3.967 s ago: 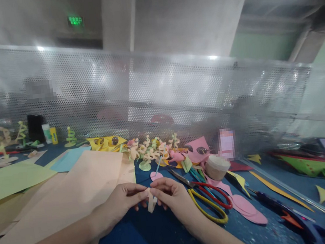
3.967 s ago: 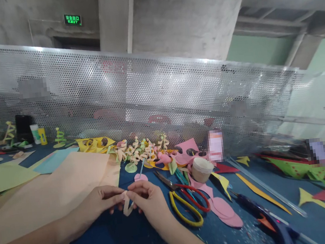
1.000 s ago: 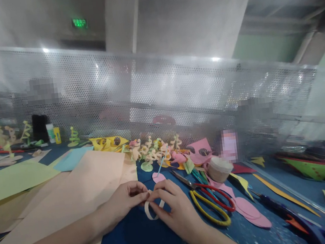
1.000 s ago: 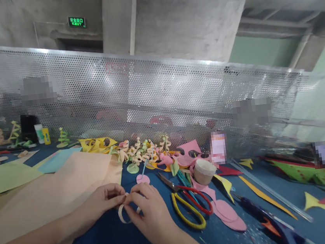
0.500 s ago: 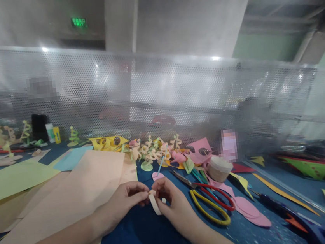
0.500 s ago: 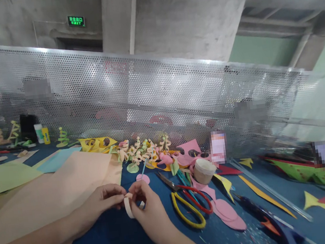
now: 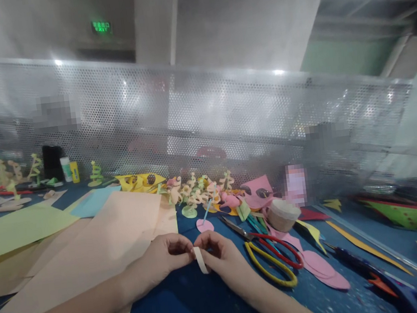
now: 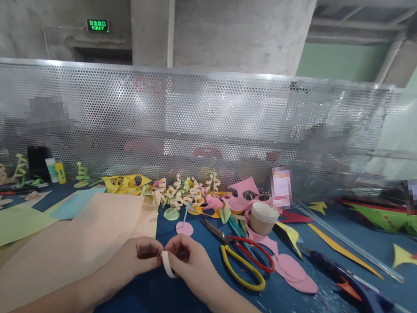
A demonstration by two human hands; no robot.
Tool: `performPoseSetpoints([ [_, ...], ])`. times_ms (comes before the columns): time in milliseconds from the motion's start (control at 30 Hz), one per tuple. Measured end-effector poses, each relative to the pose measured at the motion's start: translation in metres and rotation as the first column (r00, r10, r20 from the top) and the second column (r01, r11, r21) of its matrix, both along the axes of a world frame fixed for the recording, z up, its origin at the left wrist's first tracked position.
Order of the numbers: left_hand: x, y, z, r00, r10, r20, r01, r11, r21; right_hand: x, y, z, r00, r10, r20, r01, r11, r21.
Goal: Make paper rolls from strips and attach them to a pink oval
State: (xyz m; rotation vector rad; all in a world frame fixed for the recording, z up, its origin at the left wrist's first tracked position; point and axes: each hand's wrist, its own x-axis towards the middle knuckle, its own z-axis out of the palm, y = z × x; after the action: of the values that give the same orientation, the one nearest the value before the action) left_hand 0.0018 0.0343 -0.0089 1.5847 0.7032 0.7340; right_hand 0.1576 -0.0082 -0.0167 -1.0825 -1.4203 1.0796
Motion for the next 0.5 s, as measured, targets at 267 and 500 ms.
performPoseSetpoints([
  [267, -0.0001, -0.0007, 0.0026, 0.998, -0.031, -0.058, 0.037, 0.994, 0.1, 0.0002, -0.0005, 0.005, 1.0, -0.01, -0.023, 0.01, 1.0, -0.002],
  [500, -0.0009, -0.0036, 0.0013, 0.996, -0.019, -0.092, 0.034, 0.986, 0.165, 0.002, 0.0017, 0.0059, 0.997, -0.082, -0.01, 0.082, 0.993, 0.082],
])
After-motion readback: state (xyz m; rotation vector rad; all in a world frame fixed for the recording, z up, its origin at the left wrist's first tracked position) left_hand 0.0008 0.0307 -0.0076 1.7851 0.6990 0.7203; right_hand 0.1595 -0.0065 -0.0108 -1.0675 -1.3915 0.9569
